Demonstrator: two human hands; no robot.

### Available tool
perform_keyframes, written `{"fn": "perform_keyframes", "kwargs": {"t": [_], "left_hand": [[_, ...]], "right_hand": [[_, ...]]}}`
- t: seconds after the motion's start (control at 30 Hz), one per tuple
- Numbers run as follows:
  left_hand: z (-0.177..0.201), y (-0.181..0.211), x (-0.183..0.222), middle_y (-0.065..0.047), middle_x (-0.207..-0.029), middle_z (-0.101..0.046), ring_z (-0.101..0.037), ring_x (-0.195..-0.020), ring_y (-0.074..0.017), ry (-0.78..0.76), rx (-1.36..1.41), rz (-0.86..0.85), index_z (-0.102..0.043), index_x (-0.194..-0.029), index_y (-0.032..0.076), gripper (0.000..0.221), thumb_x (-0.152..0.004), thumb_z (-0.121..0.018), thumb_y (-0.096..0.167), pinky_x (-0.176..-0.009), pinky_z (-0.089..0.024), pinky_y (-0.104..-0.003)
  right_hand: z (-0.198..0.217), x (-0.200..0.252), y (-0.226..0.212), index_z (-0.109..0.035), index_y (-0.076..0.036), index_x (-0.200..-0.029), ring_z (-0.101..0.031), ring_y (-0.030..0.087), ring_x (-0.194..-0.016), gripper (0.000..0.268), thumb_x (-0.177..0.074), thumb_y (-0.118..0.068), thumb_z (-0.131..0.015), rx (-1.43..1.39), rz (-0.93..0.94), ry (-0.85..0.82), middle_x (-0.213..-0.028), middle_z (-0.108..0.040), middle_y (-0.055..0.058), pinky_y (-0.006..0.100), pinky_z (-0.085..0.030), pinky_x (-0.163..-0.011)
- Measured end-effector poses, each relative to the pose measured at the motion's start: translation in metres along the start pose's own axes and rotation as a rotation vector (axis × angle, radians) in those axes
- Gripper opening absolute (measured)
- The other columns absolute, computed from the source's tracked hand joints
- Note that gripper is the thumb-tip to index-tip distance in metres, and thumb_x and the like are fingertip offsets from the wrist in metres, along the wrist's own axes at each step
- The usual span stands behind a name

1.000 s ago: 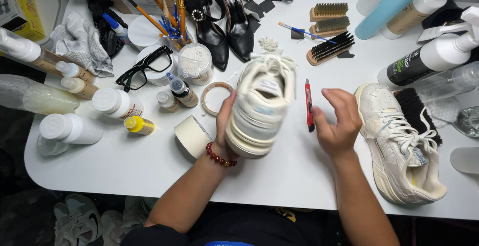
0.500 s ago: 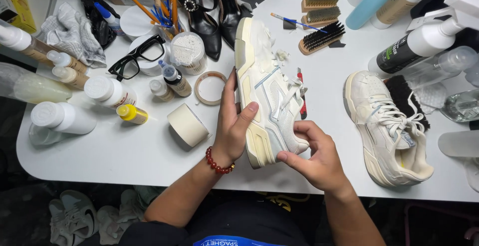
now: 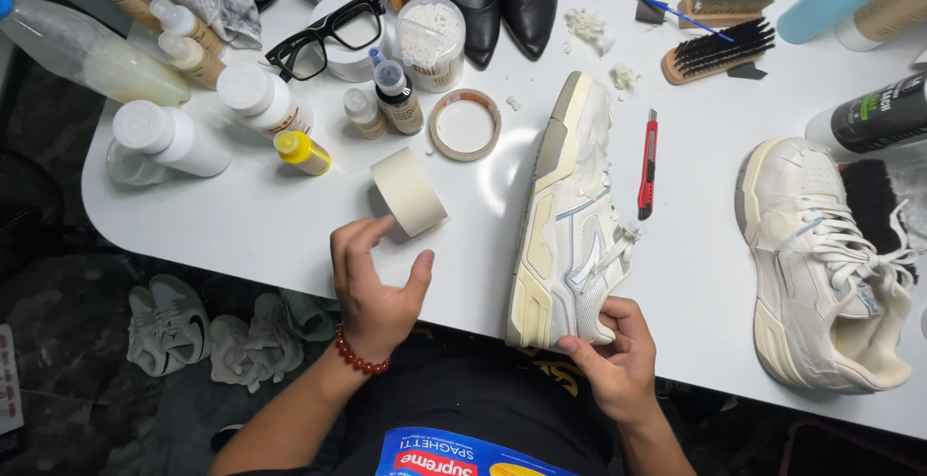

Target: Masking parts of a sneaker with tape and trimming the edges with a utility knife to prepare for painting.

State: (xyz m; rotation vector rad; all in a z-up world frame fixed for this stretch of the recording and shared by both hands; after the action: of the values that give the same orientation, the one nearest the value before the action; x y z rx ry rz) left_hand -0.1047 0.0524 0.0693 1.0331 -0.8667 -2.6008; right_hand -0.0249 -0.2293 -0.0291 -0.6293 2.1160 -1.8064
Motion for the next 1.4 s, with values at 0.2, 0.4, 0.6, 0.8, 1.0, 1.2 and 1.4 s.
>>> {"fn": "perform_keyframes", "kwargs": {"t": [0.2, 0.4, 0.6, 0.8, 1.0, 1.2, 1.4], "left_hand": [[-0.024, -0.032, -0.005, -0.025, -0.117, -0.061, -0.062, -0.107, -0.0383, -0.039, -0.058, 0.163, -0.020, -0.153, 0.001, 0.109, -0.070, -0.090, 0.016, -0.092, -0.050, -0.046], [-0.037, -0.057, 0.000, -0.019, -0.117, -0.077, -0.074, -0.114, -0.0232, -0.081, 0.430, 0.329, -0.025, -0.160, 0.005, 0.084, -0.092, -0.074, -0.001, -0.102, -0.054, -0.035], [-0.042, -0.062, 0.000, -0.019, -0.118, -0.074, -0.071, -0.112, -0.0195, -0.108, 0.674, 0.459, -0.024, -0.159, 0.003, 0.082, -0.092, -0.069, -0.008, -0.102, -0.055, -0.035], [-0.039, -0.075, 0.013, -0.020, -0.118, -0.073, -0.070, -0.111, -0.0205, -0.054, 0.739, 0.391, -0.027, -0.159, 0.002, 0.078, -0.095, -0.069, -0.009, -0.100, -0.056, -0.034], [0.006, -0.033, -0.017, -0.022, -0.130, -0.068, -0.069, -0.120, -0.0236, 0.089, 0.868, 0.239, -0.027, -0.156, 0.004, 0.073, -0.098, -0.069, -0.010, -0.108, -0.056, -0.037], [-0.017, 0.021, 0.010, -0.023, -0.128, -0.065, -0.069, -0.119, -0.0267, 0.096, 0.982, 0.141, -0.035, -0.152, 0.006, 0.067, -0.098, -0.072, -0.008, -0.102, -0.058, -0.037], [-0.009, 0.053, 0.053, -0.025, -0.136, -0.063, -0.068, -0.124, -0.0345, 0.003, 0.991, -0.066, -0.040, -0.143, 0.013, 0.059, -0.096, -0.069, -0.008, -0.107, -0.061, -0.045]], "right_hand": [[-0.008, -0.023, 0.013, -0.047, 0.005, -0.127, -0.067, 0.018, -0.104, 0.045, -0.090, 0.000, -0.071, 0.066, -0.020, -0.005, -0.115, -0.070, 0.020, 0.030, -0.054, -0.091], [-0.018, -0.037, -0.014, -0.050, 0.008, -0.130, -0.064, 0.022, -0.115, 0.049, -0.089, -0.005, -0.074, 0.228, 0.090, -0.063, -0.123, -0.068, 0.019, 0.032, -0.050, -0.100], [-0.027, -0.037, -0.055, -0.065, 0.002, -0.120, -0.071, 0.018, -0.102, 0.046, -0.082, -0.017, -0.082, 0.626, 0.126, 0.035, -0.109, -0.074, 0.013, 0.030, -0.055, -0.089], [-0.015, -0.031, -0.059, -0.070, 0.001, -0.114, -0.072, 0.020, -0.095, 0.037, -0.085, -0.021, -0.079, 0.781, 0.080, 0.185, -0.106, -0.074, 0.013, 0.031, -0.057, -0.078], [-0.042, -0.016, -0.121, -0.067, 0.002, -0.117, -0.067, 0.026, -0.112, 0.032, -0.094, -0.018, -0.078, 0.924, 0.553, 0.343, -0.116, -0.070, 0.015, 0.036, -0.055, -0.097], [-0.079, -0.044, -0.102, -0.063, 0.002, -0.123, -0.068, 0.021, -0.099, 0.051, -0.080, -0.013, -0.084, 0.342, 0.246, 0.075, -0.115, -0.067, 0.014, 0.031, -0.058, -0.087], [-0.087, -0.006, -0.050, -0.066, 0.004, -0.108, -0.071, 0.020, -0.098, 0.023, -0.088, -0.001, -0.076, -0.212, -0.038, 0.053, -0.109, -0.070, 0.018, 0.032, -0.059, -0.089]]}}
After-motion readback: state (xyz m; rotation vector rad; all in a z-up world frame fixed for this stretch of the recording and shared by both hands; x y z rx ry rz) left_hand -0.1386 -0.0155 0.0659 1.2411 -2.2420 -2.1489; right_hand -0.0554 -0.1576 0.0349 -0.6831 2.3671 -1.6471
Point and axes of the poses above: each hand's wrist, its own x-axis away from the middle knuckle, its own z-axis out of the back of the hand, y = z × x, the point moved 8 cm from there along -x, towards the middle knuckle
